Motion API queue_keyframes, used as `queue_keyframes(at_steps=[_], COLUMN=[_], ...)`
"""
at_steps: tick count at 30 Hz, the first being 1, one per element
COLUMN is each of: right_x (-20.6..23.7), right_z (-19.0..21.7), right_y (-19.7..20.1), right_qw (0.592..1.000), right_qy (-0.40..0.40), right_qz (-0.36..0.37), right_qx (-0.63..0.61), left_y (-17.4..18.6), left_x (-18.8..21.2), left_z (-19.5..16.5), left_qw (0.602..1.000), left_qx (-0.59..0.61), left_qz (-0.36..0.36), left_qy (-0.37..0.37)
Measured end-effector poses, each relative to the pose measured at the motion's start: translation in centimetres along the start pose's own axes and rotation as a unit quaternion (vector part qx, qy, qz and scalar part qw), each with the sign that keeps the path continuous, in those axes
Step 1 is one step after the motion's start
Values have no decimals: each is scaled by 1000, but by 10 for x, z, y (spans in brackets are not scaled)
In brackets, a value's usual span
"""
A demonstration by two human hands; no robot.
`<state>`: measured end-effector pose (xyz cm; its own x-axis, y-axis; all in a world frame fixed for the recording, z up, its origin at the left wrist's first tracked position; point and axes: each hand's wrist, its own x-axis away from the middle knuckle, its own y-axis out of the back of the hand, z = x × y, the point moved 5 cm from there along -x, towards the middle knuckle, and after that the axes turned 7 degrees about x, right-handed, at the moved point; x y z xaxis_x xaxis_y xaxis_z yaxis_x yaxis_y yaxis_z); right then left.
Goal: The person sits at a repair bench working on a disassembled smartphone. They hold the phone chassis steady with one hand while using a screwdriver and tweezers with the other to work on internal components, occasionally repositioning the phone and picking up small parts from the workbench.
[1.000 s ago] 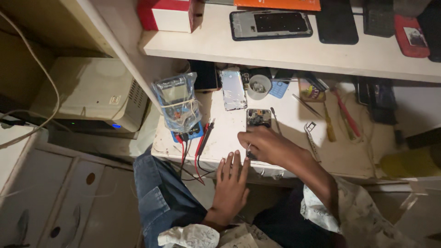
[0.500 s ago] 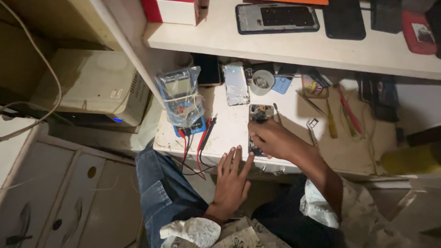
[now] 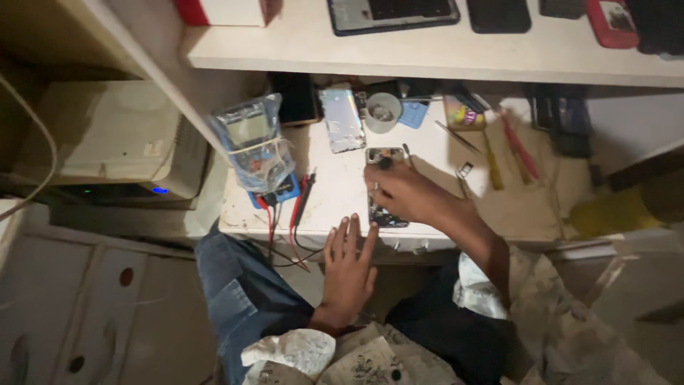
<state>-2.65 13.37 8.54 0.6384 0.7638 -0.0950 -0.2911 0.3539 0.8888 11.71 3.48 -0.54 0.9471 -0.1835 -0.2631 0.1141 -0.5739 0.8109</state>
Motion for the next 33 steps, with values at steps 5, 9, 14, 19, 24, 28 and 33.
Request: queue_keyframes(at_steps=[5, 9, 14, 19, 24, 28, 33], right_x=[7, 7, 6, 12, 12, 6, 8], right_z=[1, 1, 3, 18, 25, 29, 27], right_y=[-1, 2, 1, 10, 11, 13, 12], right_qw=[1000, 1000, 999, 999, 998, 997, 997], right_qy=[13, 2, -23, 43, -56, -67, -69], right_qz=[3, -16, 6, -6, 2, 16, 29], right_qx=[-24, 3, -27, 10, 4, 18, 18], left_y=[-7, -11, -12, -12, -11, -11, -13], left_x=[-1, -1, -2, -2, -1, -2, -1], left_z=[2, 3, 6, 6, 6, 6, 7], left_qw=[1000, 1000, 1000, 1000, 1000, 1000, 1000], left_qx=[-1, 7, 5, 6, -7, -10, -8], left_qz=[1, -5, -13, -22, -23, -14, 5], left_qy=[6, 7, 15, 10, 10, 5, 13])
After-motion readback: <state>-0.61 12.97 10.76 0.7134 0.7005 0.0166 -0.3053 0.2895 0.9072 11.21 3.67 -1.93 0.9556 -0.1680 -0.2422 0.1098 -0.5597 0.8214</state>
